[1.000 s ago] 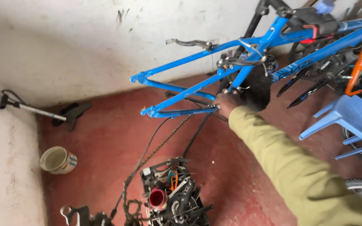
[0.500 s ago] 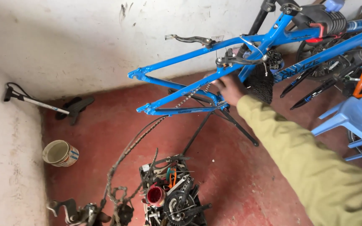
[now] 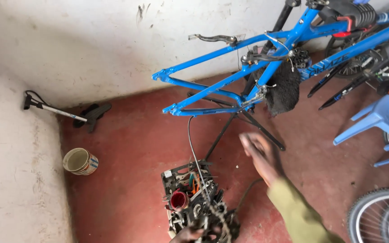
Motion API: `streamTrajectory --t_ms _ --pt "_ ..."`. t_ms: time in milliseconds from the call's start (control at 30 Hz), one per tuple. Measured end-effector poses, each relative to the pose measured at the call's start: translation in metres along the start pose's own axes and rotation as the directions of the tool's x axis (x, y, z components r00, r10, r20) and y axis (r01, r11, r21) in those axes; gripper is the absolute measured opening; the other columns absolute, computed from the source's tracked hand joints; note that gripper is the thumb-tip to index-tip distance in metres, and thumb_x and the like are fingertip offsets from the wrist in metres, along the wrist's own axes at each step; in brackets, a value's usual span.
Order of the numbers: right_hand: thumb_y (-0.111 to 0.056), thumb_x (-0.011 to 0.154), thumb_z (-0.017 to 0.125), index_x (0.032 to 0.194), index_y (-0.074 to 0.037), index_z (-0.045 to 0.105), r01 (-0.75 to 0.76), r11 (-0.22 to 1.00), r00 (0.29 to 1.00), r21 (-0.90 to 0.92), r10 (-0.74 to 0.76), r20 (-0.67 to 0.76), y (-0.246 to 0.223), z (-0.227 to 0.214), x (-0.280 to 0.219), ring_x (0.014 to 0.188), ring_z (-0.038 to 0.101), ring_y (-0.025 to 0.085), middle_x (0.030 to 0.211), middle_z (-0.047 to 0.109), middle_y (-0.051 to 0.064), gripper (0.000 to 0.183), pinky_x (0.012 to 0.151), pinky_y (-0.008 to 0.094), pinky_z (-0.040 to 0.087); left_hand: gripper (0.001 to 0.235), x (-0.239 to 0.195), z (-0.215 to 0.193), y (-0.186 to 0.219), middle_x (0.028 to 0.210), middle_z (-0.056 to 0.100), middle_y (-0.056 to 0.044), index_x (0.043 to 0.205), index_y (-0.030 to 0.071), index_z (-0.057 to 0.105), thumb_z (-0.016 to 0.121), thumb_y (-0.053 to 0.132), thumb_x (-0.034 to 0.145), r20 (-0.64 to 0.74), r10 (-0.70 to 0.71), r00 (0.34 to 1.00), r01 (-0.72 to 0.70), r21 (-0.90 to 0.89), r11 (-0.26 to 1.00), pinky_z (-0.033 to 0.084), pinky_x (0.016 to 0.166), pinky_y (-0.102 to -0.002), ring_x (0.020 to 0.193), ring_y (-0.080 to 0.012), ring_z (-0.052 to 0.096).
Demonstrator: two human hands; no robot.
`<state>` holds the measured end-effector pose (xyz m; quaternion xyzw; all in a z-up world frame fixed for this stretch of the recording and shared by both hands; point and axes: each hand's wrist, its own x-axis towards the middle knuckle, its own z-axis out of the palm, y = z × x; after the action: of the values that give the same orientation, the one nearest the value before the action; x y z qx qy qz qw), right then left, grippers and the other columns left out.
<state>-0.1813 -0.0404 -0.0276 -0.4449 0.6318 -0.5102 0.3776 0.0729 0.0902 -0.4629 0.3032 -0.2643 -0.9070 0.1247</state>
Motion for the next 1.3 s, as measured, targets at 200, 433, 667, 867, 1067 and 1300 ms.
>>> streamTrajectory --t_ms 200,433,667,867,1067,1300 --pt "-0.031 0.079 0.056 0.107 -0.009 0.069 -0.439 0.898 0.885 -0.046 0.422 -0.196 -0.023 -0.010 -0.138 0.110 0.062 0.014 0.112 0.071 0.005 0.038 0.094 0.030 0.045 0.044 -0.120 0.200 0.220 0.100 0.058 -0.009 0.113 -0.002 0.062 0.062 0.023 0.076 0.160 -0.048 0.986 0.052 -0.024 0.998 0.030 0.072 -0.027 0.084 -0.0165 0.048" --pt "-0.031 0.066 0.069 0.133 -0.015 0.045 -0.273 0.929 0.858 -0.251 0.117 -0.500 -0.059 0.007 -0.170 0.103 0.061 0.022 0.128 0.038 0.013 0.073 0.091 0.033 0.050 0.021 -0.098 0.278 0.248 0.056 0.047 -0.001 0.074 0.007 0.060 0.066 0.022 0.087 0.265 0.108 0.958 -0.115 0.013 0.993 0.029 0.042 -0.019 0.044 -0.0074 0.039" --pt "-0.022 0.079 0.062 0.107 -0.005 0.067 -0.187 0.963 0.838 0.194 0.259 -0.480 -0.112 -0.018 -0.132 0.079 0.062 0.019 0.084 0.067 0.012 0.033 0.051 0.029 0.041 0.058 -0.083 0.358 0.302 0.140 0.042 -0.016 0.135 0.001 0.036 0.055 0.032 0.090 0.467 0.650 0.600 -0.767 0.103 0.634 0.026 0.114 -0.040 0.133 -0.0269 0.037" --pt "-0.017 0.089 0.060 0.089 -0.001 0.061 0.258 0.957 0.901 0.130 -0.190 -0.389 -0.124 -0.033 -0.093 0.075 0.050 0.014 0.073 0.054 0.004 0.017 0.077 0.029 0.040 0.028 -0.081 0.321 0.287 0.055 0.066 -0.008 0.069 0.003 0.073 0.067 0.030 0.076 -0.095 0.454 0.886 -0.352 0.497 0.793 0.048 0.056 -0.027 0.051 -0.0138 0.059" --pt "-0.016 0.089 0.058 0.100 0.001 0.064 0.325 0.943 0.905 0.068 -0.290 -0.311 -0.150 -0.016 -0.082 0.072 0.046 0.013 0.070 0.049 0.002 0.021 0.071 0.029 0.042 0.037 -0.104 0.330 0.355 0.091 0.064 0.002 0.094 0.018 0.073 0.066 0.046 0.070 -0.251 0.741 0.623 -0.486 0.618 0.618 0.041 0.059 -0.023 0.060 -0.0089 0.048" --pt "-0.014 0.091 0.059 0.108 -0.005 0.065 0.272 0.926 0.848 -0.260 -0.359 -0.391 -0.125 -0.021 -0.090 0.071 0.054 0.018 0.071 0.056 0.013 0.020 0.063 0.030 0.046 0.016 -0.134 0.353 0.402 0.063 0.066 -0.002 0.075 0.019 0.067 0.065 0.035 0.079 0.082 0.797 0.598 -0.301 0.945 0.128 0.052 0.061 -0.038 0.068 -0.0289 0.066"
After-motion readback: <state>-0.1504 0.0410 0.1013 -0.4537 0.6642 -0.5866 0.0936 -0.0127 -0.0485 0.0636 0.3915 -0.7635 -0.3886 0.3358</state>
